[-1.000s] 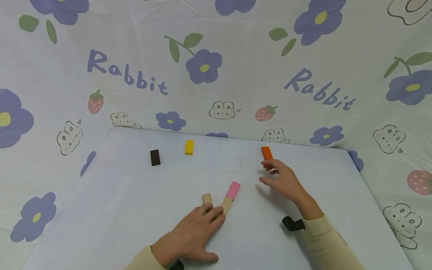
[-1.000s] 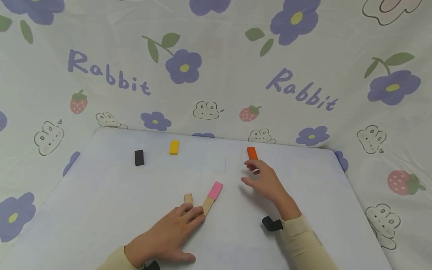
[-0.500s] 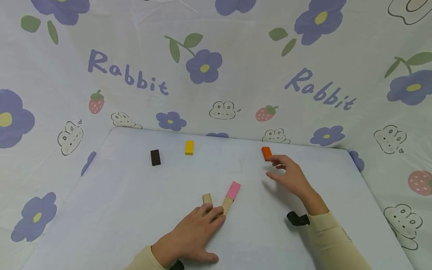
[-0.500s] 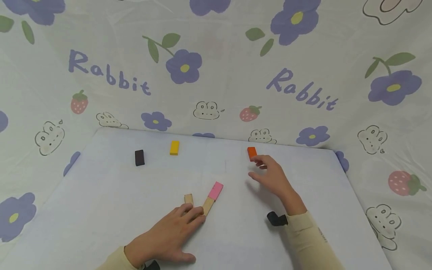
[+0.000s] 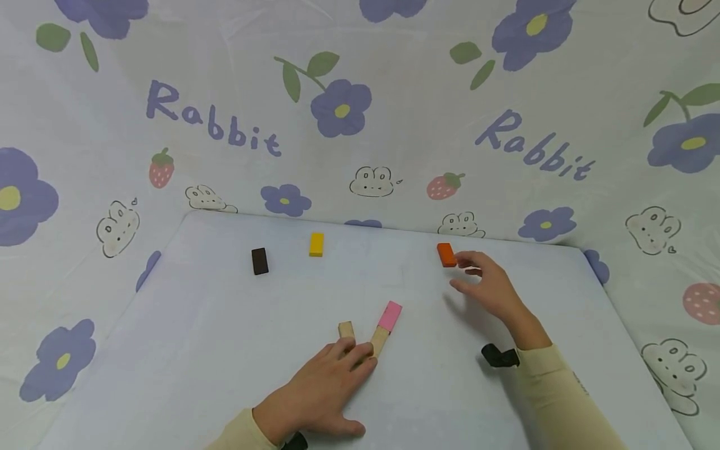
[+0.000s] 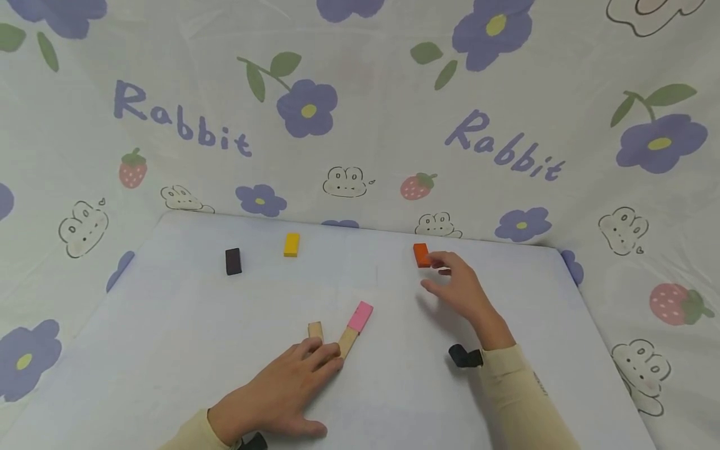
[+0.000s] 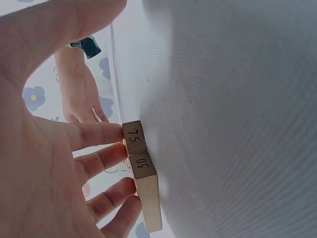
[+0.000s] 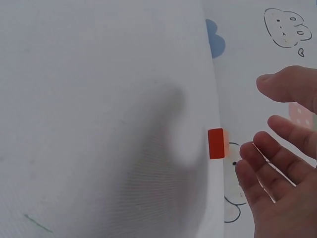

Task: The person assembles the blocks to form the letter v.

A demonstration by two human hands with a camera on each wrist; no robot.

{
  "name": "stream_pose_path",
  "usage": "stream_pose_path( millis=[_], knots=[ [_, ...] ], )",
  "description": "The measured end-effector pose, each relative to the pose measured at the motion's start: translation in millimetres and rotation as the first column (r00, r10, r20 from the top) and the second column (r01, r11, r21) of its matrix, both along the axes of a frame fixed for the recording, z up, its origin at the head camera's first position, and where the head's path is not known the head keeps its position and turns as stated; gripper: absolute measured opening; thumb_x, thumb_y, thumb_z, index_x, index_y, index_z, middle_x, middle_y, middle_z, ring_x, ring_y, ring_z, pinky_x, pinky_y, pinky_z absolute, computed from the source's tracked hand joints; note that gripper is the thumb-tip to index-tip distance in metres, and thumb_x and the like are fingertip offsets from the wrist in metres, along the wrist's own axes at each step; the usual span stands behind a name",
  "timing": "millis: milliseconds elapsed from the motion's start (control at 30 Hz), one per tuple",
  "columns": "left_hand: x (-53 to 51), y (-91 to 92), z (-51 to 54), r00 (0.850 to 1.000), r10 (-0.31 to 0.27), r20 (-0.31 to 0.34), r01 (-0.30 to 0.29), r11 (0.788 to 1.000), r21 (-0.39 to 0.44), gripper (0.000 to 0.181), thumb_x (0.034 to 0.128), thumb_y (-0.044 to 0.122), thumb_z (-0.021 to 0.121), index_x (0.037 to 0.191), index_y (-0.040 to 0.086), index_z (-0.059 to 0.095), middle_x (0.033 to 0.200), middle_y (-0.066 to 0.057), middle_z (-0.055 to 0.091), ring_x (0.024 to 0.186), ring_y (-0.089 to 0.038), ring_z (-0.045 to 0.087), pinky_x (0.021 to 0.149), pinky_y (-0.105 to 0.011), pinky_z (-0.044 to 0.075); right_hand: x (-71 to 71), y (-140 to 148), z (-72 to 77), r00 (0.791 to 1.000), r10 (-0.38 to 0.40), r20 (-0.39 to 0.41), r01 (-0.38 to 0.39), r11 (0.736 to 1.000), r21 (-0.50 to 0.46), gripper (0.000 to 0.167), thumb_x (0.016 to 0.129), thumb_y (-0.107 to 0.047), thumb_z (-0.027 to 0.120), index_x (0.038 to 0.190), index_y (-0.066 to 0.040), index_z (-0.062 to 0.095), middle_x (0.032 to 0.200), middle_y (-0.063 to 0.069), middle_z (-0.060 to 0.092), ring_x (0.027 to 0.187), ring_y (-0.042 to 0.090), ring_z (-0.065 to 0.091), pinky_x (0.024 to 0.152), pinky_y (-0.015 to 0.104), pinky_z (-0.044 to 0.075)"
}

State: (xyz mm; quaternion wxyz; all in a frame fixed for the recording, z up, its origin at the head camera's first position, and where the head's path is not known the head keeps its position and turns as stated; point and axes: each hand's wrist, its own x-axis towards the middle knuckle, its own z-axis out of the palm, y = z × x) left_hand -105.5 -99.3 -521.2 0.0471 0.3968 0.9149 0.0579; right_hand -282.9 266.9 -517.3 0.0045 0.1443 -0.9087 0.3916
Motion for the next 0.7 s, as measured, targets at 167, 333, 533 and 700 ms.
stream_pose_path(
  millis=[167,333,533,700],
  knots=[
    [-0.3,-0.5,-1.1,1.0,-0.001,0.008,0.001,1.0,0.007,0.095,0.0846,0.071,0.079,0.157,0.014,0.054,0.161,-0.001,0.043,0.141,-0.025,0.039,0.117,-0.043,0.041,-5.1,2.9,0.5,1.0,-0.001,0.003,0.001,1.0,0.0,0.057,0.097,-0.009,0.08,0.148,0.001,0.057,0.143,0.023,0.059,0.135,0.041,0.054,0.116,0.058,0.044],
    [-0.5,-0.5,-1.6,1.0,-0.002,0.001,0.002,1.0,0.008,0.095,0.0848,0.07,0.079,0.157,0.013,0.054,0.161,-0.002,0.044,0.14,-0.025,0.04,0.117,-0.043,0.041,-14.4,7.8,-1.5,1.0,-0.002,0.005,0.002,1.0,0.003,0.056,0.097,-0.008,0.08,0.148,0.001,0.057,0.141,0.023,0.06,0.134,0.041,0.055,0.116,0.057,0.044],
    [-0.4,-0.3,-1.8,1.0,0.001,-0.016,-0.001,1.0,0.008,0.096,0.0845,0.069,0.079,0.158,0.013,0.054,0.161,-0.003,0.044,0.141,-0.025,0.039,0.117,-0.042,0.041,-24.3,11.4,-0.4,1.0,0.005,0.007,-0.005,1.0,0.004,0.056,0.097,-0.007,0.08,0.147,0.001,0.056,0.139,0.023,0.061,0.132,0.041,0.056,0.117,0.057,0.043],
    [0.4,0.1,-1.8,1.0,-0.001,-0.01,0.001,1.0,0.017,0.096,0.0842,0.069,0.08,0.157,0.012,0.054,0.161,-0.003,0.044,0.14,-0.025,0.04,0.116,-0.042,0.041,-29.2,14.3,-1.5,1.0,0.006,0.016,-0.006,1.0,0.013,0.056,0.098,-0.007,0.079,0.148,0.001,0.056,0.14,0.024,0.061,0.131,0.043,0.057,0.117,0.058,0.042]
  ],
)
